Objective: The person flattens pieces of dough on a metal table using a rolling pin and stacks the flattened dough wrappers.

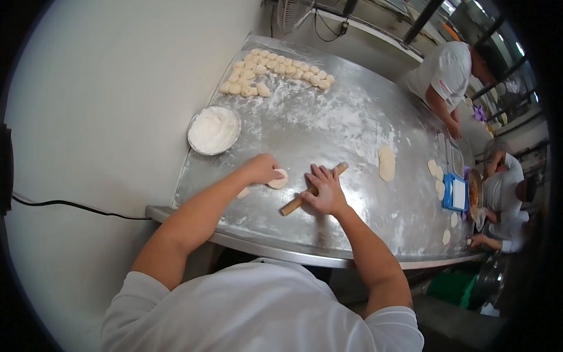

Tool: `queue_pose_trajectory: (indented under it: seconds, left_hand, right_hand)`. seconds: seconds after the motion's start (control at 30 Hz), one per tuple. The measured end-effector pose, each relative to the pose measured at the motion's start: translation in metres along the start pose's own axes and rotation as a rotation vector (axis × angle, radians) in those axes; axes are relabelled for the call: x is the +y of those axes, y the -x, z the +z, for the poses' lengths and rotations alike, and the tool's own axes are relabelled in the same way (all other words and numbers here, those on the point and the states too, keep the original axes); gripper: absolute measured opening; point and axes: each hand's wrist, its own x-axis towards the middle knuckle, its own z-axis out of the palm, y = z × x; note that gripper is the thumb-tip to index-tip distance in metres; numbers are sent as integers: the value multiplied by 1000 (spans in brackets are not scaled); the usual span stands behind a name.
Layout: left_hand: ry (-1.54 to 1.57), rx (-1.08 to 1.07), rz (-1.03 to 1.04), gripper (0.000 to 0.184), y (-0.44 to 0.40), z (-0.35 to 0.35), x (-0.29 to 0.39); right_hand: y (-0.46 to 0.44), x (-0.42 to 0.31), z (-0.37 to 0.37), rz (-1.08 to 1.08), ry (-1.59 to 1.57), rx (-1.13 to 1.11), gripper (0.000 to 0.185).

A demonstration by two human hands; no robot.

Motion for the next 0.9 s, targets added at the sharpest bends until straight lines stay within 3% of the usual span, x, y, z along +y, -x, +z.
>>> queue_pose_trajectory:
  seconds: [0.07,0.2,0.3,0.43,0.5,0.57,0.63,0.67,0.7,0.77,0.87,0.9]
  left_hand:
    - [-28,2,12,45,-7,7,-2]
    - [-108,-48,33,35,4,-3,15]
    - [-91,97,2,33,-11,12,0]
    - [-126,-40,-106,38,-12,-10,5]
    - [-19,32,-51,35,-7,-10,4]
    - [144,19,-53,34,-12,-11,0]
    - [382,-105,-123,37,-27,3,-14]
    - [293,-158,-17,36,-34,5,-22]
    - [280,-207,-67,37,-34,4,-22]
    - [244,-317,-169,39,-29,-2,-13]
    - [18,-259,-108,42,-11,-20,13]
    - [-37,-143,-90,43,-7,-17,15]
  right_hand:
    - [-9,-12,9,19,114,16,70]
    - [-76,-32,24,121,170,166,66]
    - [-140,-45,33,287,165,284,63]
    - [-175,-46,30,412,-133,332,61]
    - [-164,-41,22,455,-379,287,57]
    - [-114,-34,26,320,-323,322,50]
    - [-45,-15,38,142,76,318,48]
    - [-10,-2,40,86,136,321,50]
    - [10,6,43,35,190,322,53]
    - [9,0,34,83,216,216,56]
    - [-56,-16,27,163,274,194,59]
    - [-87,-26,19,246,238,151,63]
